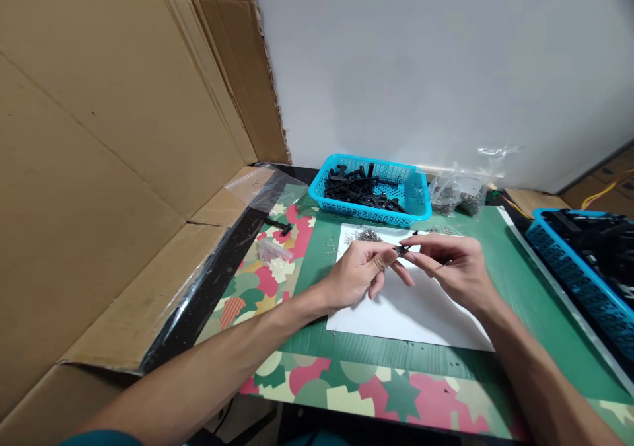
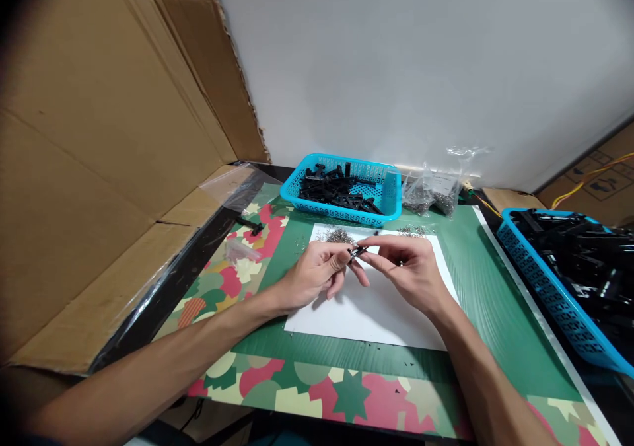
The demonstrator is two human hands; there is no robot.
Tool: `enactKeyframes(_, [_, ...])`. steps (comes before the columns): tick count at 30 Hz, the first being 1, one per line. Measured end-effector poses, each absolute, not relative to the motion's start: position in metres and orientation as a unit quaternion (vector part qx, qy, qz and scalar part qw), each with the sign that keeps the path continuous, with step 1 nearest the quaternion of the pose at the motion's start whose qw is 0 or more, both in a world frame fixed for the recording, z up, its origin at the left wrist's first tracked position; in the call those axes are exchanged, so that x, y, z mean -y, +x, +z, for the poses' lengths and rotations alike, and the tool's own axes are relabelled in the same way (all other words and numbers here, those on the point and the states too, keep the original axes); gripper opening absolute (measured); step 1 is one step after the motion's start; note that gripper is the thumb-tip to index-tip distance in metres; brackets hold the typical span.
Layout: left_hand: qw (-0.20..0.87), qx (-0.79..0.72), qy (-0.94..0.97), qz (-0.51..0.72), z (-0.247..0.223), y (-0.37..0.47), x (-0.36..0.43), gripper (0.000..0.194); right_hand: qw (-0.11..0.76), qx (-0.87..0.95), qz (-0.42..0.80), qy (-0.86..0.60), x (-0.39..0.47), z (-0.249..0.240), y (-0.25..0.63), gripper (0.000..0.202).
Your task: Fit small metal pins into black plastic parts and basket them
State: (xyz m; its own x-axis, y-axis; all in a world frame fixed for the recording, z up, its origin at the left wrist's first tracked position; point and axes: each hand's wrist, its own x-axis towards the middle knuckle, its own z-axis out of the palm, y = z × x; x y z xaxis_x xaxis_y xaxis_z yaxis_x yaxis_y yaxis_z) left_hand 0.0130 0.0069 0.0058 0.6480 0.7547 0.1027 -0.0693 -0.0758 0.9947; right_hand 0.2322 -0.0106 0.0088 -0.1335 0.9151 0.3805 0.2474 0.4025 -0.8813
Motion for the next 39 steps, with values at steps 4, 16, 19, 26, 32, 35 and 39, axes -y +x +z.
enactKeyframes(4, [0.543, -0.308, 0.715, 0.316, 0.009, 0.011, -0.003, 0.062, 0.501, 0.678, 0.311, -0.438, 0.011, 0.009, 0.234, 0.007])
enactKeyframes(16, [0.175, -0.358, 0.800, 0.449, 0.003, 0.012, 0.000, 0.021, 0.486, 0.678, 0.302, -0.462, 0.011, 0.009, 0.235, 0.029])
enactKeyframes(19, [0.173, -0.332, 0.811, 0.449, 0.002, 0.013, 0.002, 0.016, 0.545, 0.603, 0.371, -0.449, 0.012, 0.011, 0.237, 0.061])
enactKeyframes(26, [0.200, -0.316, 0.856, 0.357, -0.004, 0.015, 0.007, 0.015, 0.589, 0.567, 0.421, -0.393, 0.010, 0.021, 0.237, 0.084])
enactKeyframes(32, [0.260, -0.358, 0.843, 0.306, -0.005, 0.018, 0.009, 0.012, 0.477, 0.604, 0.414, -0.485, 0.013, 0.012, 0.221, 0.088])
enactKeyframes(35, [0.245, -0.360, 0.852, 0.291, -0.006, 0.019, 0.009, 0.009, 0.483, 0.610, 0.403, -0.481, 0.013, 0.007, 0.211, 0.087])
enactKeyframes(39, [0.221, -0.354, 0.864, 0.282, -0.008, 0.019, 0.009, 0.007, 0.472, 0.616, 0.405, -0.483, 0.012, 0.002, 0.205, 0.086])
